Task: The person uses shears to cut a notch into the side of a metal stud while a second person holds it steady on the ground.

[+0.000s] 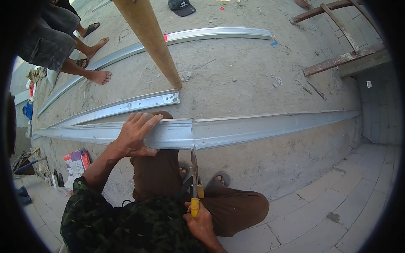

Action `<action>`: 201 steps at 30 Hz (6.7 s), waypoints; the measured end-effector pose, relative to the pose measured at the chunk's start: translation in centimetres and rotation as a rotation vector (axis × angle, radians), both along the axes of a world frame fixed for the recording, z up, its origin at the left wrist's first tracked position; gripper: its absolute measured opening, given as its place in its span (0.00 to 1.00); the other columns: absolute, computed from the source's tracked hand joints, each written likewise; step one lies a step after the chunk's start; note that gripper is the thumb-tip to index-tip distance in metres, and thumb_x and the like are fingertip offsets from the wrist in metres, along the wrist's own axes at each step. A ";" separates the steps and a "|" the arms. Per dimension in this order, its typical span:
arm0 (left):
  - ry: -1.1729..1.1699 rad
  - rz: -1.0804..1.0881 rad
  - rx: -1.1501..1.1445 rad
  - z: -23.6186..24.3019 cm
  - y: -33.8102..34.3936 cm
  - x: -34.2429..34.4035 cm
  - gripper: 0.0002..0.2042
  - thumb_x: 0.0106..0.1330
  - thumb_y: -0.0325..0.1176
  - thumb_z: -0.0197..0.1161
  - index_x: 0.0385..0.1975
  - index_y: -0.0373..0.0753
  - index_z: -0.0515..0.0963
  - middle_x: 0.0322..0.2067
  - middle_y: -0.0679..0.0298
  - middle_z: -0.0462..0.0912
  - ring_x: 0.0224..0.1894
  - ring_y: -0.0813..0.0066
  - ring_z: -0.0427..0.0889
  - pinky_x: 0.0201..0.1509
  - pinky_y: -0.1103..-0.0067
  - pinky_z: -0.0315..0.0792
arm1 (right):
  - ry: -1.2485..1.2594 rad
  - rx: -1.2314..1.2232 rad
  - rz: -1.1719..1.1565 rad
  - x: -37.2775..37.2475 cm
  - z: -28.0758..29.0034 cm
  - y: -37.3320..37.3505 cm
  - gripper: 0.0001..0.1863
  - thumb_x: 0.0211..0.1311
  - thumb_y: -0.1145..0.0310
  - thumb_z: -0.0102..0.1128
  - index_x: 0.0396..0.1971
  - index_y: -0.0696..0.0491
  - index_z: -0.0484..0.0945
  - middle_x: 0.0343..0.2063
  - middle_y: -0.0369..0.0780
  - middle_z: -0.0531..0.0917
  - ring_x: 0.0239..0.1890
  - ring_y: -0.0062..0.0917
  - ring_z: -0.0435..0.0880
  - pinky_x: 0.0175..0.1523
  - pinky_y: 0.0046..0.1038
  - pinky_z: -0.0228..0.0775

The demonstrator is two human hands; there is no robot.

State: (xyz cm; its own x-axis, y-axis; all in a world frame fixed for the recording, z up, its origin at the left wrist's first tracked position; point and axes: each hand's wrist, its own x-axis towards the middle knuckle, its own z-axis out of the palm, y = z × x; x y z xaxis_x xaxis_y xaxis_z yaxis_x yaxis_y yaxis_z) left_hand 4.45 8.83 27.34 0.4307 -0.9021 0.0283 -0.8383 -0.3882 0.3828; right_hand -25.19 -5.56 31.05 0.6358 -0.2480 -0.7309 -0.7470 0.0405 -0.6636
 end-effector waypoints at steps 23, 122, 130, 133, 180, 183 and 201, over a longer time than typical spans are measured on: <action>0.011 0.001 -0.034 -0.7 -0.2 0.1 0.49 0.31 0.41 0.76 0.62 0.35 0.65 0.47 0.51 0.74 0.48 0.50 0.75 0.54 0.59 0.69 | 0.068 0.018 -0.002 0.1 -0.5 -0.8 0.14 0.47 0.75 0.61 0.36 0.59 0.74 0.39 0.45 0.84 0.41 0.37 0.83 0.49 0.33 0.73; 1.753 0.664 -0.260 -9.6 -7.0 -20.2 0.13 0.62 0.29 0.63 0.45 0.35 0.75 0.34 0.67 0.78 0.37 0.82 0.75 0.43 0.81 0.73 | 0.116 0.673 -0.460 2.9 1.5 -0.7 0.12 0.49 0.85 0.57 0.30 0.57 0.65 0.33 0.49 0.77 0.19 0.24 0.75 0.19 0.20 0.63; 1.522 0.405 -0.067 -6.3 -4.2 -17.5 0.24 0.61 0.31 0.63 0.59 0.33 0.70 0.46 0.53 0.79 0.49 0.68 0.78 0.53 0.76 0.73 | 0.098 0.608 -0.443 2.5 2.0 -1.5 0.13 0.49 0.85 0.57 0.31 0.57 0.65 0.32 0.49 0.77 0.17 0.23 0.74 0.18 0.21 0.62; 1.436 0.231 0.000 -2.1 -0.3 -12.5 0.25 0.61 0.34 0.63 0.58 0.31 0.70 0.51 0.48 0.77 0.51 0.58 0.78 0.54 0.70 0.74 | 0.109 0.692 -0.447 2.7 1.9 -2.0 0.13 0.51 0.85 0.57 0.31 0.57 0.64 0.33 0.48 0.77 0.18 0.22 0.75 0.16 0.20 0.60; 0.099 0.032 -0.058 -1.7 -5.9 0.6 0.49 0.32 0.40 0.78 0.60 0.31 0.63 0.48 0.49 0.72 0.50 0.50 0.73 0.56 0.62 0.67 | -0.090 0.691 -0.572 7.4 0.2 3.0 0.09 0.51 0.81 0.59 0.23 0.54 0.66 0.32 0.45 0.79 0.17 0.14 0.68 0.21 0.18 0.59; 0.106 0.032 -0.059 -1.7 -5.9 0.4 0.49 0.33 0.40 0.78 0.60 0.31 0.63 0.49 0.48 0.72 0.50 0.50 0.74 0.55 0.61 0.67 | 0.071 0.858 -0.534 6.4 0.6 0.0 0.09 0.50 0.81 0.58 0.23 0.55 0.66 0.32 0.46 0.79 0.16 0.15 0.68 0.20 0.18 0.58; 1.965 0.632 -0.511 -7.4 -3.4 -13.5 0.49 0.68 0.70 0.32 0.70 0.25 0.41 0.70 0.40 0.47 0.74 0.53 0.47 0.75 0.63 0.44 | -0.147 0.760 -0.533 6.7 -0.7 2.0 0.09 0.50 0.79 0.58 0.26 0.53 0.66 0.31 0.45 0.75 0.15 0.14 0.62 0.19 0.17 0.52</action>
State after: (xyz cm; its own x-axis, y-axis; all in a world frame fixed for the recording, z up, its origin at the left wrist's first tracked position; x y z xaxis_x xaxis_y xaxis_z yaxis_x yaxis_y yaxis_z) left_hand -9.01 5.40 19.94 0.3639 -0.7202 -0.5906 0.8567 0.0099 0.5158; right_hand -18.48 -3.57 30.35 0.6745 -0.0224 -0.7379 -0.4158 0.8144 -0.4047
